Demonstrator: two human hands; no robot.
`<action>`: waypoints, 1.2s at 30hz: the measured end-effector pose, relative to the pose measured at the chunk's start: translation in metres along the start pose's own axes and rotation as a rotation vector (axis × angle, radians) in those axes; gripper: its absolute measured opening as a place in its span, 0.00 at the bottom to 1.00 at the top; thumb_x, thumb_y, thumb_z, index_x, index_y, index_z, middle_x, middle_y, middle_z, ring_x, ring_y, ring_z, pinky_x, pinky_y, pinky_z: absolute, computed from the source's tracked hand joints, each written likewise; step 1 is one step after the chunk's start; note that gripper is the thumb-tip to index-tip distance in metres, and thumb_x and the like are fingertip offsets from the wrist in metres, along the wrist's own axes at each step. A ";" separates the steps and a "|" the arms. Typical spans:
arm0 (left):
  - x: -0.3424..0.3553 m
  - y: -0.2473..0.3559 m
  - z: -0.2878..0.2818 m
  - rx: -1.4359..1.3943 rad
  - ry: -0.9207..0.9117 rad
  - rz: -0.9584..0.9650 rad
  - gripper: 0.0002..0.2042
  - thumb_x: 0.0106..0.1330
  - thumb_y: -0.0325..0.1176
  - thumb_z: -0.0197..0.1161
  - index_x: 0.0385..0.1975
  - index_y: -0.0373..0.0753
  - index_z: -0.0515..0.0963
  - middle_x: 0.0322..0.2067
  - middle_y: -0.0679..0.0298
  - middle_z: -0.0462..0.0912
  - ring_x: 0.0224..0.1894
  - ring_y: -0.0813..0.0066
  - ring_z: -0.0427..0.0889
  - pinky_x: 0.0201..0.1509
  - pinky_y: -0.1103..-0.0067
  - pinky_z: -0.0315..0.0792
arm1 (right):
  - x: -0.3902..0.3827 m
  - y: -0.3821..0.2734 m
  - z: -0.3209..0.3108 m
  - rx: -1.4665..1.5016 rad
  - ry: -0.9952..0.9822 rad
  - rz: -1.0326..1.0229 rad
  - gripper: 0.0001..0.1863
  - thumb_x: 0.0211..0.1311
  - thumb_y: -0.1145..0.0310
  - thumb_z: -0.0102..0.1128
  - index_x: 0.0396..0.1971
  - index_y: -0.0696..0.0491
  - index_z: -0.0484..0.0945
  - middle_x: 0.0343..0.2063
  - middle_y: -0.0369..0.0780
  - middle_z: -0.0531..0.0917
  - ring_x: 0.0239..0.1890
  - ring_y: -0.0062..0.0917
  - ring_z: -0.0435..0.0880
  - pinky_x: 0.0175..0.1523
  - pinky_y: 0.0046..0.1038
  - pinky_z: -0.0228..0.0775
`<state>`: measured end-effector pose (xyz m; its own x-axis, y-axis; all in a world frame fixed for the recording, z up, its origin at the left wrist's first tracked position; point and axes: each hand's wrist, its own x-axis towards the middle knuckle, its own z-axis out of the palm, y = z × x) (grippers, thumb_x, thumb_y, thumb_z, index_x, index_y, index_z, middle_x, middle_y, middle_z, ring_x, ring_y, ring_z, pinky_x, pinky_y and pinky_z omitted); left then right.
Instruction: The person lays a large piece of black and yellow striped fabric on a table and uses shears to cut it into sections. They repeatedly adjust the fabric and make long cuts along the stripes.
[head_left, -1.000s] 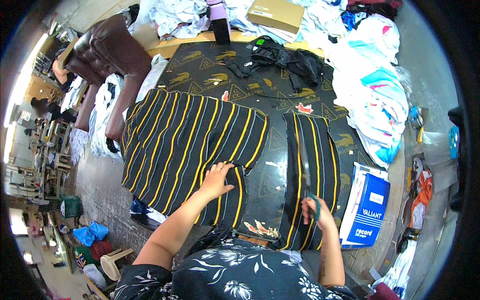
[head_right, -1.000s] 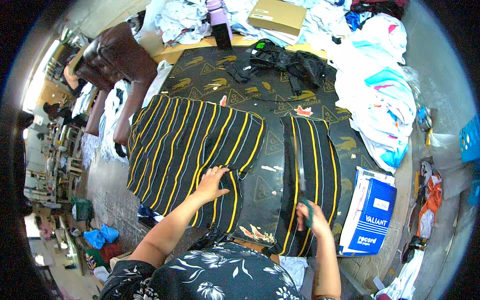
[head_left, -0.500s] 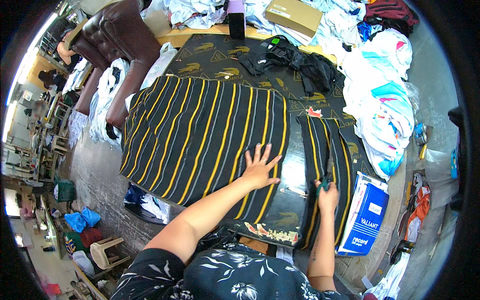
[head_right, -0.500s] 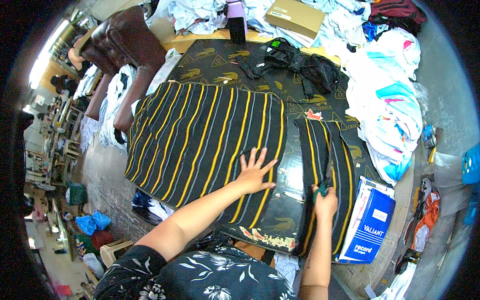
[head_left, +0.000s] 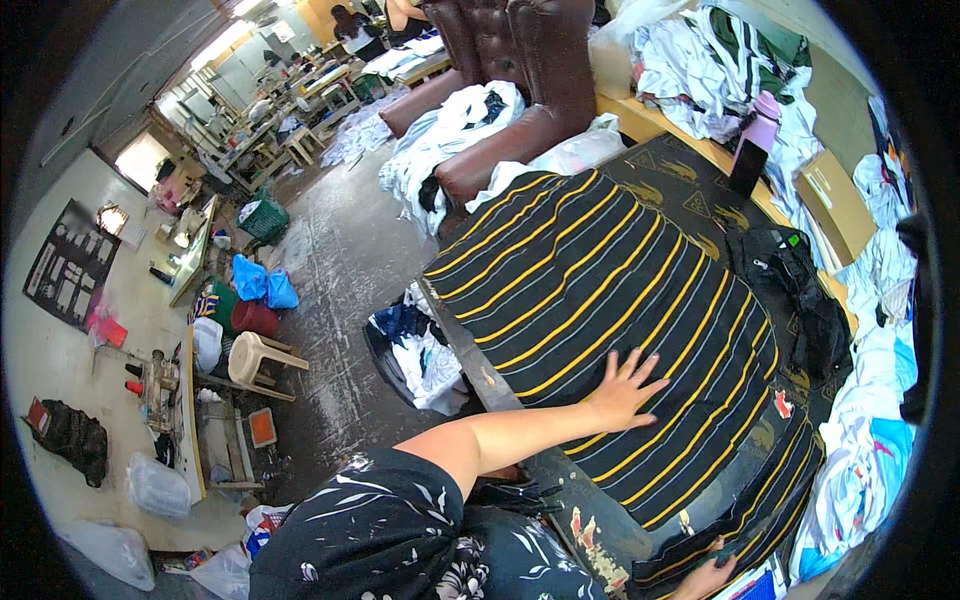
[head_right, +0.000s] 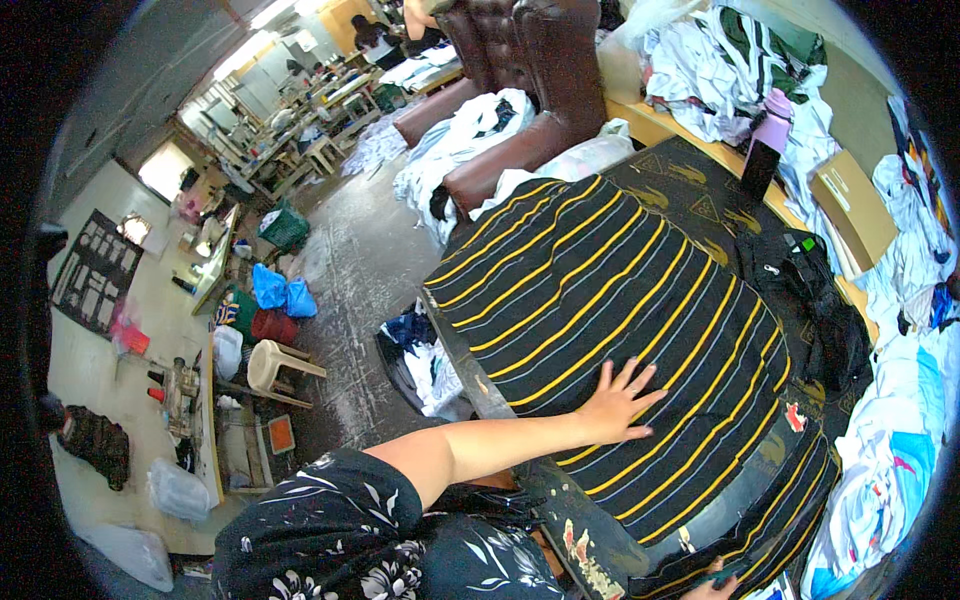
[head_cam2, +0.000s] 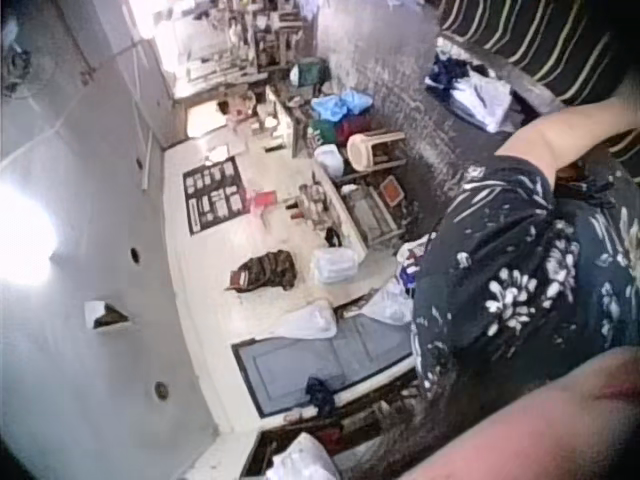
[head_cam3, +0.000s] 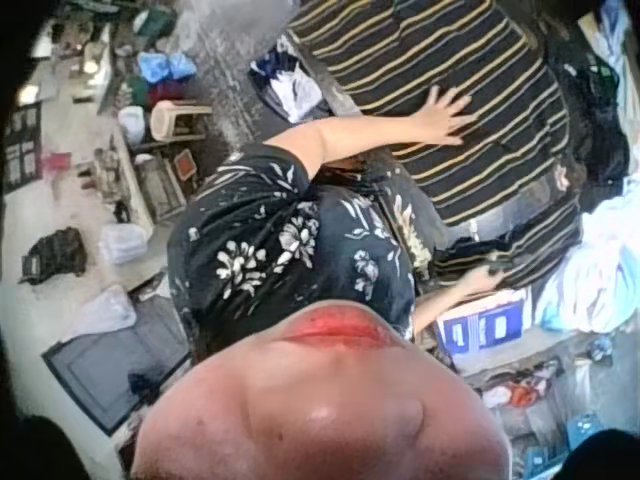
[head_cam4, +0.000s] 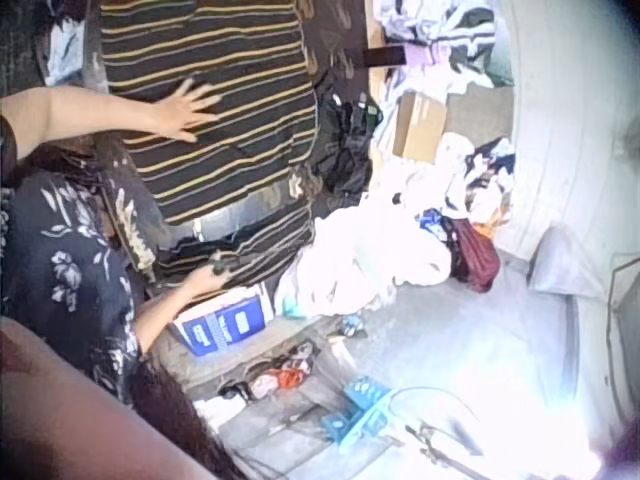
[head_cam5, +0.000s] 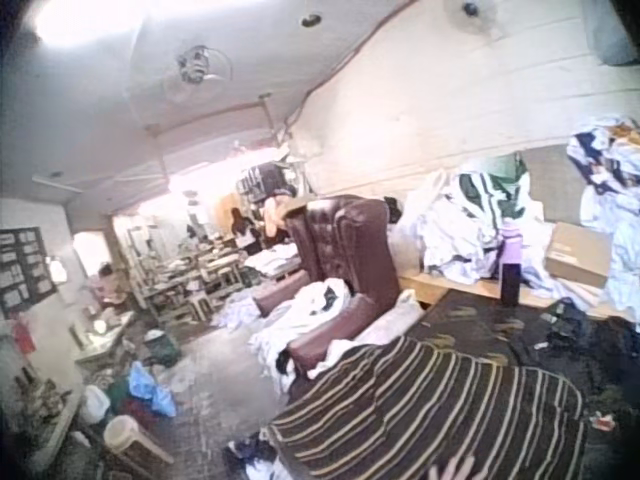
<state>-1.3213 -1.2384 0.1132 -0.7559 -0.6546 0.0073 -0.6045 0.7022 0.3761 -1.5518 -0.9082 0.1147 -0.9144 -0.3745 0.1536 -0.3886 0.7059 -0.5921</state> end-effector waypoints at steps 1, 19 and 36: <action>-0.009 -0.011 0.003 0.055 -0.080 -0.044 0.37 0.60 0.61 0.59 0.69 0.55 0.62 0.73 0.48 0.42 0.74 0.37 0.38 0.65 0.32 0.36 | -0.010 -0.010 0.008 -0.017 -0.003 0.011 0.22 0.63 0.57 0.66 0.36 0.67 0.80 0.32 0.53 0.84 0.33 0.39 0.80 0.45 0.37 0.72; -0.094 -0.084 -0.025 -0.162 -0.053 0.405 0.24 0.59 0.43 0.67 0.55 0.42 0.75 0.68 0.49 0.60 0.72 0.45 0.52 0.71 0.53 0.51 | -0.102 -0.053 0.058 -0.213 -0.046 0.180 0.30 0.51 0.60 0.74 0.50 0.60 0.73 0.45 0.52 0.80 0.50 0.48 0.78 0.55 0.40 0.69; -0.134 -0.155 -0.047 0.151 -0.287 0.426 0.27 0.67 0.56 0.55 0.66 0.61 0.66 0.73 0.60 0.51 0.72 0.50 0.50 0.67 0.46 0.47 | -0.106 -0.135 0.090 -0.349 0.279 -0.123 0.19 0.51 0.76 0.57 0.46 0.61 0.76 0.43 0.50 0.80 0.43 0.47 0.79 0.51 0.43 0.70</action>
<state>-1.1141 -1.2726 0.0977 -0.9678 -0.2146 -0.1312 -0.2423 0.9354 0.2575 -1.3919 -1.0179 0.1068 -0.8362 -0.3253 0.4415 -0.4668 0.8447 -0.2618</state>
